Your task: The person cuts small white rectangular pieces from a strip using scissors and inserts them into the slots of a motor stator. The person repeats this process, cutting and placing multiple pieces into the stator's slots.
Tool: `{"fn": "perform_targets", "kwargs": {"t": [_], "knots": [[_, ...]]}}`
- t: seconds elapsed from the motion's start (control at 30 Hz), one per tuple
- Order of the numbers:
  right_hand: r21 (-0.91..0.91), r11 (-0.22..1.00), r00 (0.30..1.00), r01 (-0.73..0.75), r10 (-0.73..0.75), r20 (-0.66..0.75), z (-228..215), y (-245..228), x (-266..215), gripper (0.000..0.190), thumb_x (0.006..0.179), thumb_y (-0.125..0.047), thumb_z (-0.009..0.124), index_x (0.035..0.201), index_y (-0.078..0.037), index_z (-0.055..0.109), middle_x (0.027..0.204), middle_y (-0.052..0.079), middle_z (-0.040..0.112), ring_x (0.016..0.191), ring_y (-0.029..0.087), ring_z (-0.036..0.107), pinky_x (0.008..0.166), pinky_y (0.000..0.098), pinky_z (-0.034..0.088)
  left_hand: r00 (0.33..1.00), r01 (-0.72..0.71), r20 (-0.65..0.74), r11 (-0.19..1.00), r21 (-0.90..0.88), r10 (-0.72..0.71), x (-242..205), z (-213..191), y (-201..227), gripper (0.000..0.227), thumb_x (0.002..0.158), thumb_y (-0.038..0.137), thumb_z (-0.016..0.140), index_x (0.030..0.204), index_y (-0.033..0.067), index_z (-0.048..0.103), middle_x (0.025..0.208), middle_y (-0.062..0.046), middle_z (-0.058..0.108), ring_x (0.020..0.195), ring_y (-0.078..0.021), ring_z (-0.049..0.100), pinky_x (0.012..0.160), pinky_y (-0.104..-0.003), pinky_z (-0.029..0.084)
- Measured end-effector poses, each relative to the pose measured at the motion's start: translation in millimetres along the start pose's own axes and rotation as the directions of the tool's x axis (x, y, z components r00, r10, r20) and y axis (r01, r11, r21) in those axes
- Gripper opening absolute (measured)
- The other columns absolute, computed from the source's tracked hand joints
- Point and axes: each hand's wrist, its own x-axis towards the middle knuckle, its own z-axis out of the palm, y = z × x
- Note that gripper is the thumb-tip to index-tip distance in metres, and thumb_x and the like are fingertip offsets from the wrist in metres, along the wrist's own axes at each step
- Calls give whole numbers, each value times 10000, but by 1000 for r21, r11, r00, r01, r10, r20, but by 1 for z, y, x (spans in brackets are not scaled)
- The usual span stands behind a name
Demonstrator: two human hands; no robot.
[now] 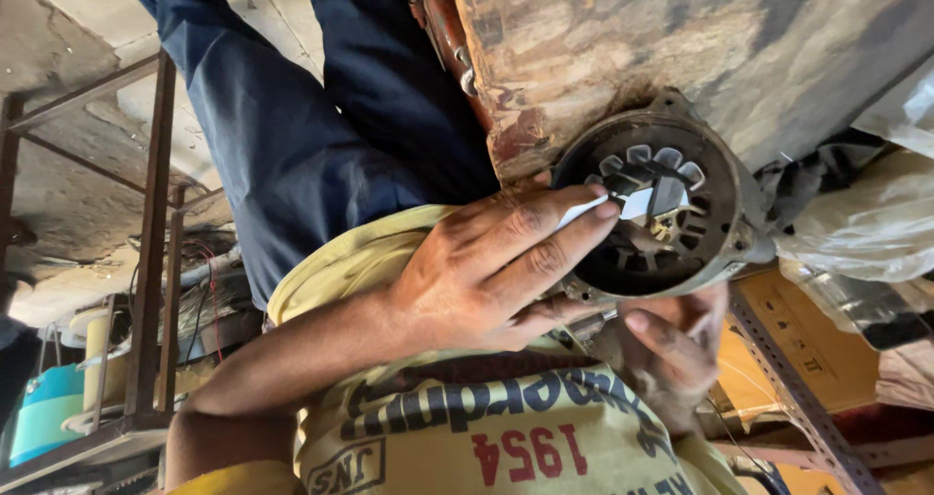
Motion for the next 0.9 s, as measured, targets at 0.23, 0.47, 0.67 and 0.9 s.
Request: {"fn": "perform_targets", "kwargs": {"t": [0.23, 0.47, 0.67, 0.9], "knots": [[80, 996, 997, -39, 34, 67, -24, -5, -4, 658, 824, 85, 648, 1468, 82, 512, 1488, 274, 555, 1458, 384, 513, 1281, 536, 323, 999, 17, 41, 1000, 16, -18, 0, 2, 3, 793, 919, 314, 917, 1490, -14, 476, 1431, -170, 571, 1229, -281, 686, 1153, -465, 557], [-54, 998, 995, 45, -49, -84, -19, 14, -16, 682, 857, 107, 661, 1503, 48, 450, 1440, 295, 563, 1370, 402, 552, 1253, 578, 407, 998, 40, 42, 999, -11, -39, 3, -2, 4, 831, 898, 289, 921, 1499, -36, 449, 1456, -208, 536, 1290, -327, 658, 1156, -438, 537], [-24, 1000, 997, 9, -11, -72, -22, 18, -20, 785, 808, 107, 721, 1511, -25, 397, 1477, 207, 544, 1426, 345, 503, 1264, 517, 406, 996, 59, 71, 997, 44, -62, -10, 7, 10, 801, 906, 286, 921, 1488, -26, 467, 1456, -189, 533, 1314, -312, 635, 1197, -497, 527], [-129, 947, 952, 295, -280, 124, -50, 83, -4, 594, 852, 108, 640, 1416, -17, 499, 1151, 128, 666, 928, 181, 679, 830, 338, 572, 979, 165, 66, 944, 285, -191, -13, 11, 32, 892, 918, 235, 894, 1561, -55, 350, 1508, -245, 487, 1423, -367, 518, 1219, -460, 468]]}}
